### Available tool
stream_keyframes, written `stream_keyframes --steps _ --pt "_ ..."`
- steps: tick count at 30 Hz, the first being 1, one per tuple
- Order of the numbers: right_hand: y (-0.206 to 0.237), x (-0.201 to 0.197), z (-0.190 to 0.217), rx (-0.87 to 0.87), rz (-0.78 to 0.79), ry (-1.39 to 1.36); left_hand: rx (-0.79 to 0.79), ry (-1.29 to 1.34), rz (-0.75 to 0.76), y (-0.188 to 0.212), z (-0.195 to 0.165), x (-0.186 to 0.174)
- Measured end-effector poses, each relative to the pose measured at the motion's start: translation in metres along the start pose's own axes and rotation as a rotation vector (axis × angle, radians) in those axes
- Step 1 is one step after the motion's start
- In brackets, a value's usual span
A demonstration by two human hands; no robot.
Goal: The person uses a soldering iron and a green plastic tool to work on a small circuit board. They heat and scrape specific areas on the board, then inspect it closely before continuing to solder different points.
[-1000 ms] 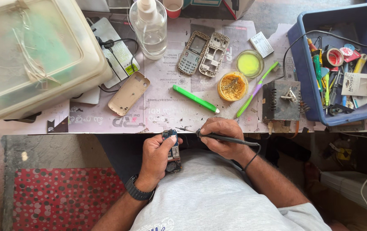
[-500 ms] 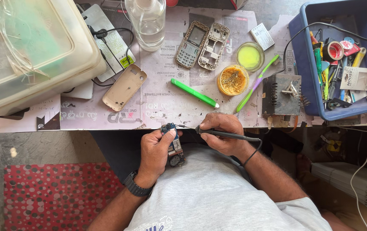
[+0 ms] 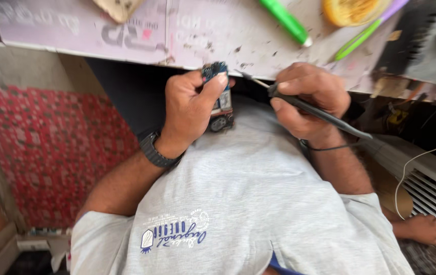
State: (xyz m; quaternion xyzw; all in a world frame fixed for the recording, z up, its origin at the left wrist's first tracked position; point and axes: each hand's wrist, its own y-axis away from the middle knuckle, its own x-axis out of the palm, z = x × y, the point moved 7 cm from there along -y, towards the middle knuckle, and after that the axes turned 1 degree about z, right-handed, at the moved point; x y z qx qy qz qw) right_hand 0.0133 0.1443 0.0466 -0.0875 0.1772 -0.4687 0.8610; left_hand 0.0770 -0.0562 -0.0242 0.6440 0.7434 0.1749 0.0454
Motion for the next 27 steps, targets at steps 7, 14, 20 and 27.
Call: stream_keyframes --steps 7,14,20,27 --pt "-0.022 0.013 0.006 -0.009 0.067 0.047 -0.017 0.099 0.019 -0.01 -0.005 -0.003" --pt "-0.042 0.018 0.007 -0.027 0.123 0.136 -0.035 0.099 0.042 -0.011 -0.001 -0.006" --pt "-0.05 0.022 0.006 0.01 0.156 0.129 -0.001 0.083 0.071 -0.014 -0.005 -0.007" --pt "-0.054 0.024 0.003 -0.016 0.162 0.12 -0.111 0.121 0.094 -0.015 -0.001 -0.009"
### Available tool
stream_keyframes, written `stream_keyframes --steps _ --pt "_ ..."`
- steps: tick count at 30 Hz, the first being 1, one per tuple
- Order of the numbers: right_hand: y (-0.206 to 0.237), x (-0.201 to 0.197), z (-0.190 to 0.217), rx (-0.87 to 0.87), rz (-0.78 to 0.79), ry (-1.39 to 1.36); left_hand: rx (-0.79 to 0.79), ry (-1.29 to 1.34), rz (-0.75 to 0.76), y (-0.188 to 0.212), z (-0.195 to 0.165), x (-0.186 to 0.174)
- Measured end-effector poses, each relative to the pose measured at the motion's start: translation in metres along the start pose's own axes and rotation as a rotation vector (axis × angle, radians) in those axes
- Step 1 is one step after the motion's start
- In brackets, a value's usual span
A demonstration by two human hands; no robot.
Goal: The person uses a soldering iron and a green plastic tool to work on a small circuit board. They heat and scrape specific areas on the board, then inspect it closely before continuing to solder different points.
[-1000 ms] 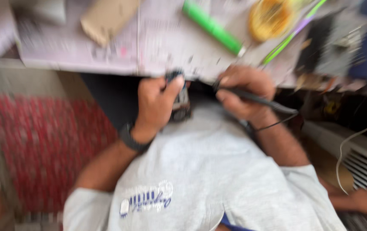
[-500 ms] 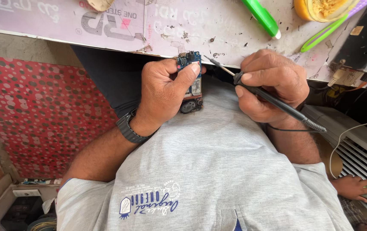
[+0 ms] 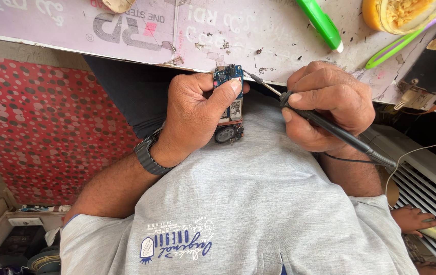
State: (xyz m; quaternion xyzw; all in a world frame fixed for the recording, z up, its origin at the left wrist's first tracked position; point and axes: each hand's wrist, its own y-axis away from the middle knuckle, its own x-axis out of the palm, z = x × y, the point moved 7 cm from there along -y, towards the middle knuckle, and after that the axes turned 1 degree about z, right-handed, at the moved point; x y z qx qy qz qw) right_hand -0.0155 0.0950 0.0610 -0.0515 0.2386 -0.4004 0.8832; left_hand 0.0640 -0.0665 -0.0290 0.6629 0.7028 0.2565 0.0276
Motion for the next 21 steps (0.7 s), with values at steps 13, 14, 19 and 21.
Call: stream_keyframes --steps 13,14,19,21 --pt "-0.002 0.0 -0.01 0.059 0.002 -0.056 0.023 -0.037 0.006 -0.005 -0.005 -0.002" --pt "-0.001 0.0 -0.01 0.058 0.003 -0.038 0.023 -0.035 0.008 -0.004 -0.005 -0.002" --pt "-0.001 0.0 -0.013 0.047 -0.004 -0.053 -0.035 0.002 0.008 -0.006 0.0 -0.002" --pt "0.0 0.0 -0.013 0.045 -0.001 -0.045 -0.038 -0.01 0.008 -0.006 0.001 -0.001"
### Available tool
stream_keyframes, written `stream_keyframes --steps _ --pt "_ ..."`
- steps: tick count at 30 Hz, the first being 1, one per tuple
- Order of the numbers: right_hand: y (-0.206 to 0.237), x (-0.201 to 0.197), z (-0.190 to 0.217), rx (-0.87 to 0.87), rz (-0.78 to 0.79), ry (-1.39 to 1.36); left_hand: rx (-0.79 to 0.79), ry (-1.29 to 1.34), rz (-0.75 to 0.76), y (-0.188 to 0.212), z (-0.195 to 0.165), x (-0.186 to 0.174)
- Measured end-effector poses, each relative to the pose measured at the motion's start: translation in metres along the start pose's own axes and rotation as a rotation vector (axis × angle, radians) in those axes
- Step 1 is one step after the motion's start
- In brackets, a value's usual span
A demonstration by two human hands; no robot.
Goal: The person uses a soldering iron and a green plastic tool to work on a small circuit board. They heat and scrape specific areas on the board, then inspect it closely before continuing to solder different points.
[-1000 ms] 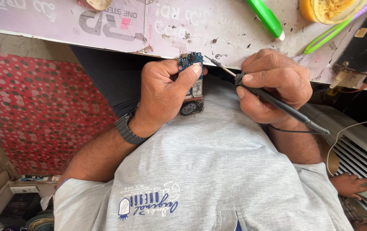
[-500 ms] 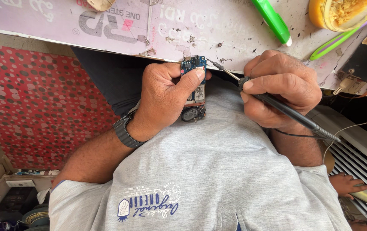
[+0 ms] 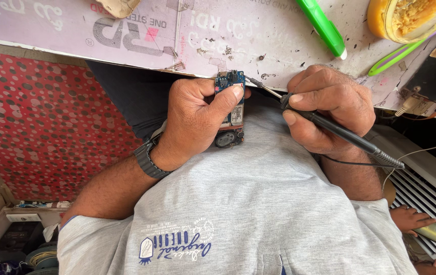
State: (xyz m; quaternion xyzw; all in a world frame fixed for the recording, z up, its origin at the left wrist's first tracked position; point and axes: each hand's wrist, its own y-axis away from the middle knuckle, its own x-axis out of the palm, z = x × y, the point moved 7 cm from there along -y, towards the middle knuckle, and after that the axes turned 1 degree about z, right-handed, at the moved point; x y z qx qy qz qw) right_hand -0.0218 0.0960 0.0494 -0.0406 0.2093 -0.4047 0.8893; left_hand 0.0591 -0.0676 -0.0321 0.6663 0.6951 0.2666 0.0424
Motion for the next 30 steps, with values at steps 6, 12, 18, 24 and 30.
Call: stream_keyframes --steps 6,12,18,24,30 --pt "0.0002 0.001 0.0007 0.01 -0.004 0.027 -0.002 0.038 0.012 -0.0004 0.0015 0.0006" --pt "-0.0013 0.0014 0.0019 0.004 0.012 0.049 -0.02 0.077 0.017 -0.0001 0.0022 0.0009" --pt "0.0012 0.0015 0.0007 0.022 -0.022 0.039 0.0 0.076 0.007 0.0013 0.002 0.0009" --pt "0.0004 0.0028 0.0015 -0.002 0.021 0.058 0.044 0.013 0.006 0.0013 0.0 -0.001" --pt "0.0 0.0015 0.001 0.012 -0.003 0.049 0.037 0.005 -0.005 0.0004 0.0008 -0.0004"
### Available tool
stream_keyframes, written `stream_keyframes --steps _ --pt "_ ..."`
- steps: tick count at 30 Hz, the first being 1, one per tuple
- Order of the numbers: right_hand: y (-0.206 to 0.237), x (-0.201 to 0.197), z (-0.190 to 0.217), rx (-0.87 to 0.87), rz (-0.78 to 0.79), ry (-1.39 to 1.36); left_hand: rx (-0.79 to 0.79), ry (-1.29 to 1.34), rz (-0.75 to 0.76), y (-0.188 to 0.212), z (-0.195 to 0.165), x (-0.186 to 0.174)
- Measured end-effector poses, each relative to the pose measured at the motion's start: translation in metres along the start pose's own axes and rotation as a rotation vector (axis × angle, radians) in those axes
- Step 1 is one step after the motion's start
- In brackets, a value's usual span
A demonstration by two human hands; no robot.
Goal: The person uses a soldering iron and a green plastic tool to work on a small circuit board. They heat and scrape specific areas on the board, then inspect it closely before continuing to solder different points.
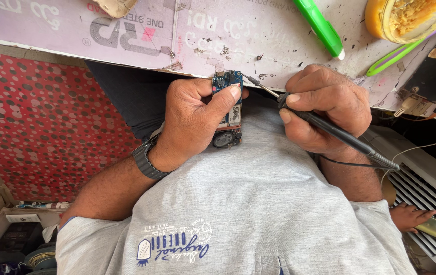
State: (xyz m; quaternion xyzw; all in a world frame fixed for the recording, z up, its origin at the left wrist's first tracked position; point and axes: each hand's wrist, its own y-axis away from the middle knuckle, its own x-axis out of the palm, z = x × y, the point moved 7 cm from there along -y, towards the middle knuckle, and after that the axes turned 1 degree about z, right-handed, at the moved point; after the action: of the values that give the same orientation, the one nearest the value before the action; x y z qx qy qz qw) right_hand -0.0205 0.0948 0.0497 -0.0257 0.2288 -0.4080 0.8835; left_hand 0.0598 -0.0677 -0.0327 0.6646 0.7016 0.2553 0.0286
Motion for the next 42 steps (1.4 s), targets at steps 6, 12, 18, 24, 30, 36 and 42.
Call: stream_keyframes --steps 6,12,18,24,30,36,42 --pt "0.0 0.0 0.001 -0.001 0.022 0.001 -0.006 0.032 -0.002 0.001 0.0 0.001" --pt "0.001 0.0 0.0 0.011 0.022 -0.001 -0.02 0.018 -0.003 0.001 0.002 0.0" --pt "0.003 -0.001 -0.002 0.008 0.015 0.023 0.032 0.014 -0.002 0.0 -0.001 0.001" --pt "0.002 -0.001 -0.002 -0.001 0.016 0.003 -0.037 0.026 -0.004 0.0 0.002 0.001" --pt "0.004 -0.002 -0.005 -0.002 0.026 -0.025 0.014 -0.04 -0.011 0.0 0.0 0.0" --pt "0.017 -0.012 -0.016 0.069 -0.071 -0.278 -0.04 0.024 -0.009 0.001 0.007 0.0" --pt "0.027 -0.017 -0.027 0.019 -0.195 -0.308 0.037 0.068 0.062 0.003 0.006 -0.001"
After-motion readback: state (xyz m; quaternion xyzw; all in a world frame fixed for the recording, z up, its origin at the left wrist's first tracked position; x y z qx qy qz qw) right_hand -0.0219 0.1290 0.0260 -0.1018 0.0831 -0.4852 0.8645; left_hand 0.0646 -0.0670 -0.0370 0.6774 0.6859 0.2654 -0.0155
